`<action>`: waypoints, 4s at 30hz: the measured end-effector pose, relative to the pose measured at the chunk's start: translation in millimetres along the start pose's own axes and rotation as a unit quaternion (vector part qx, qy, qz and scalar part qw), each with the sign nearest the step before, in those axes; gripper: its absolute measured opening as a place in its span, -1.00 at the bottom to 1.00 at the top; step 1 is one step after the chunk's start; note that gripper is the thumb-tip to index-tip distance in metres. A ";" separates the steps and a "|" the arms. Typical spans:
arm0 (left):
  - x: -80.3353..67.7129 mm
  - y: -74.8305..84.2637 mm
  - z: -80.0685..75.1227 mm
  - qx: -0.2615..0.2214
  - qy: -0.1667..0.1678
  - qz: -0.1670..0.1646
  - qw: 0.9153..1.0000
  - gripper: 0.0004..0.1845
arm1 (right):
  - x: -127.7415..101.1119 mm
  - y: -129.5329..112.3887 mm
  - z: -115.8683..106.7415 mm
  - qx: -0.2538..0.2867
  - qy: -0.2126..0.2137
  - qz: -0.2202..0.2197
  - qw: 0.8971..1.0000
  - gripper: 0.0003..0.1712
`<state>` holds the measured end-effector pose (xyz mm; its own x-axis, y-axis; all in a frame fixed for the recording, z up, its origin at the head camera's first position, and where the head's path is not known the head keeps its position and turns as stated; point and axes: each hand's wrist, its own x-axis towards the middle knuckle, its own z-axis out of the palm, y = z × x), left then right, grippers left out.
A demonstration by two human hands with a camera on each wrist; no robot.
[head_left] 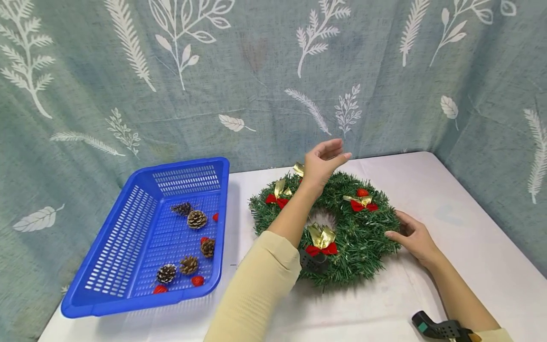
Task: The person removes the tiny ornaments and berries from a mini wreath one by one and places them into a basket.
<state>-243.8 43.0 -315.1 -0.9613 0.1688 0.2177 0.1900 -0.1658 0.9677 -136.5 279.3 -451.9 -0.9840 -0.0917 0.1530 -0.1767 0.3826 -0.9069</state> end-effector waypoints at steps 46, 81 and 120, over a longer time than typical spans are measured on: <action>-31.2 -94.5 51.2 0.173 0.007 -0.089 0.981 -0.60 | 0.3 1.4 -0.3 -0.008 -0.007 0.004 1.000 -0.24; -33.6 -105.1 49.3 0.269 -0.012 -0.042 0.962 -0.70 | -1.0 0.1 0.8 -0.016 -0.009 0.002 1.000 -0.26; -43.1 -97.5 43.7 0.112 0.090 -0.002 0.990 -0.70 | 1.9 -0.7 -1.4 -0.013 -0.005 0.009 1.000 -0.24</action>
<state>-212.1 94.3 -413.3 -0.9781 -0.0104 0.2078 0.2069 0.0571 0.9767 -138.2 280.2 -450.4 -0.9867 -0.0932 0.1331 -0.1598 0.4087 -0.8986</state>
